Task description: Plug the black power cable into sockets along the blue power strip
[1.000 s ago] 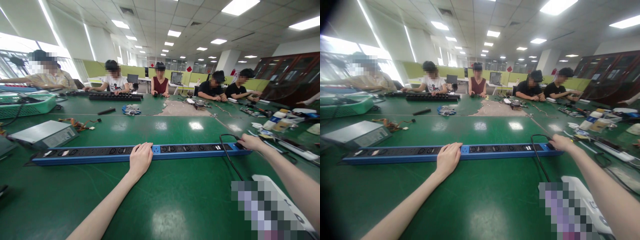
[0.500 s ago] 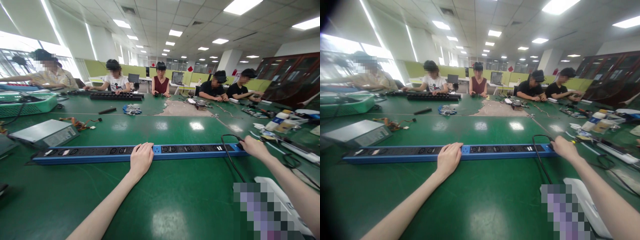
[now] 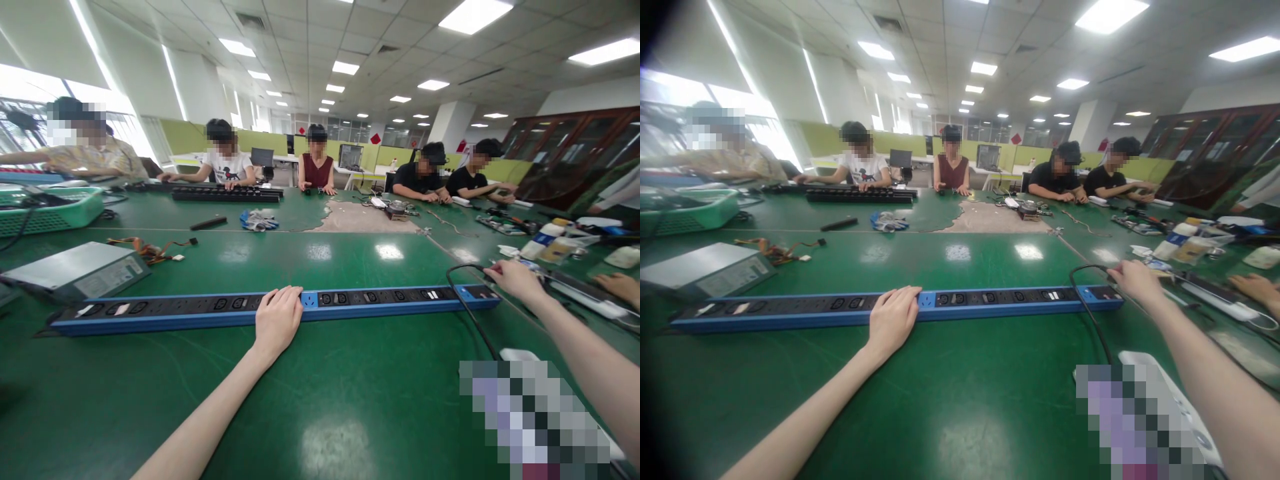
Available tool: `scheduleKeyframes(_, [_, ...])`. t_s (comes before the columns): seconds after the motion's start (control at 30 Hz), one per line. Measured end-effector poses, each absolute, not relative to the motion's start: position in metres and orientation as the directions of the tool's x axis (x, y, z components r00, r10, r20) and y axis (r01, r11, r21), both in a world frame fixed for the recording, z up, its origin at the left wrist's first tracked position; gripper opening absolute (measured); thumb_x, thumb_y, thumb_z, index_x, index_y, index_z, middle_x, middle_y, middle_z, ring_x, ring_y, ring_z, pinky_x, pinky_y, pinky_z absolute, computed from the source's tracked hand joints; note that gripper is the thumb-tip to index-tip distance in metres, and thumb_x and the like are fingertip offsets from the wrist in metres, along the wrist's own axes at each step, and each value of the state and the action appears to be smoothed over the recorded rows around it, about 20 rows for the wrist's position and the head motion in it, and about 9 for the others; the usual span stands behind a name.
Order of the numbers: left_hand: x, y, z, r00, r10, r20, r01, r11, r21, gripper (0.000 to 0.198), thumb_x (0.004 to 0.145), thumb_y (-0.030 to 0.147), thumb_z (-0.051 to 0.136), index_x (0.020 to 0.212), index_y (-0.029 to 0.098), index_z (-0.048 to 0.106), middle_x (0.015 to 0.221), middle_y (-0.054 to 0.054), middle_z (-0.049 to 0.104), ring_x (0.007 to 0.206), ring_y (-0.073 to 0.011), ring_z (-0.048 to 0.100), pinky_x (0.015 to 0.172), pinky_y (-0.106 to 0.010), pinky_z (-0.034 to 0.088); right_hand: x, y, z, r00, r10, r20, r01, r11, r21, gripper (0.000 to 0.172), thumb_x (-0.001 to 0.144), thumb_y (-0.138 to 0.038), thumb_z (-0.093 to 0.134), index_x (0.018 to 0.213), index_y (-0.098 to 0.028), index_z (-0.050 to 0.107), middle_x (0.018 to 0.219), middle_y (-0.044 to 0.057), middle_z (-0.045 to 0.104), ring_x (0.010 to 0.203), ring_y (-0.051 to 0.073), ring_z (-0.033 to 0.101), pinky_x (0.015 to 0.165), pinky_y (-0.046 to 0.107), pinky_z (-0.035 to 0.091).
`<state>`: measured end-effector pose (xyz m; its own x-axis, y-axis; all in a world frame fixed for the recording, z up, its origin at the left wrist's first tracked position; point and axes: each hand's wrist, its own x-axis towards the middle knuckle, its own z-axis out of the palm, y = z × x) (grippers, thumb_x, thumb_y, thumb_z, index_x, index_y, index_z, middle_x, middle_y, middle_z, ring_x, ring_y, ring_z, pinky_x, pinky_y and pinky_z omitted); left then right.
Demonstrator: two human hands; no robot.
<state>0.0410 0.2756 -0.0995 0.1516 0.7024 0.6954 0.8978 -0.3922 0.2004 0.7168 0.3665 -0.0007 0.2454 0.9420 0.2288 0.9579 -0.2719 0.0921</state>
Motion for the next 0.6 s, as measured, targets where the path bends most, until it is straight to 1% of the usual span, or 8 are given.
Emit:
scheduleKeyframes(0.07, [0.040,0.275,-0.099,0.154,0.707,0.690,0.900,-0.388,0.197,0.037,0.104,0.023,0.043,0.131,0.025,0.067,0.131,-0.006,0.073,0.127,-0.0245,0.065,0.116,-0.045,0.040,0.711,0.362,-0.014,0.273,0.916,0.293,0.942,-0.316,0.112,0.046,0.099,-0.053,0.043,0.107,-0.017,0.070,0.110,0.025,0.066,0.102,0.031,0.060,0.082,0.039,0.043])
scheduleKeyframes(0.17, [0.040,0.276,-0.100,0.152,0.707,0.690,0.901,-0.386,0.197,0.036,0.104,0.023,0.044,0.131,0.024,0.068,0.131,-0.006,0.073,0.127,-0.0240,0.065,0.116,-0.045,0.039,0.705,0.352,-0.020,0.295,0.897,0.329,0.938,-0.338,0.081,0.048,0.096,-0.054,0.044,0.108,-0.016,0.072,0.109,0.022,0.066,0.100,0.030,0.061,0.078,0.037,0.043])
scheduleKeyframes(0.23, [0.040,0.276,-0.100,0.149,0.703,0.696,0.900,-0.388,0.199,0.036,0.104,0.022,0.044,0.130,0.023,0.069,0.131,-0.007,0.073,0.127,-0.0242,0.065,0.116,-0.045,0.039,0.702,0.345,-0.018,0.303,0.895,0.327,0.939,-0.340,0.061,0.047,0.094,-0.055,0.047,0.104,-0.017,0.073,0.106,0.020,0.067,0.097,0.030,0.063,0.077,0.038,0.044])
scheduleKeyframes(0.37, [0.041,0.277,-0.101,0.143,0.698,0.702,0.900,-0.387,0.201,0.036,0.103,0.022,0.045,0.129,0.023,0.070,0.130,-0.007,0.074,0.126,-0.0249,0.065,0.115,-0.045,0.039,0.698,0.338,-0.014,0.299,0.897,0.327,0.945,-0.325,0.026,0.036,0.091,-0.055,0.052,0.090,-0.023,0.069,0.101,0.019,0.069,0.090,0.030,0.065,0.074,0.037,0.045])
scheduleKeyframes(0.5, [0.041,0.276,-0.100,0.143,0.698,0.701,0.898,-0.389,0.204,0.036,0.103,0.022,0.045,0.128,0.023,0.070,0.129,-0.007,0.074,0.126,-0.0250,0.066,0.115,-0.044,0.040,0.697,0.343,-0.016,0.300,0.906,0.298,0.939,-0.336,0.077,0.032,0.088,-0.051,0.054,0.092,-0.022,0.068,0.092,0.015,0.070,0.083,0.029,0.065,0.070,0.037,0.044])
scheduleKeyframes(0.6, [0.041,0.276,-0.100,0.143,0.699,0.701,0.897,-0.391,0.207,0.036,0.103,0.022,0.045,0.129,0.023,0.070,0.130,-0.007,0.074,0.126,-0.0248,0.066,0.115,-0.044,0.039,0.698,0.348,-0.010,0.281,0.928,0.244,0.945,-0.313,0.099,0.029,0.081,-0.049,0.059,0.089,-0.023,0.069,0.085,0.012,0.070,0.075,0.027,0.063,0.066,0.034,0.043])
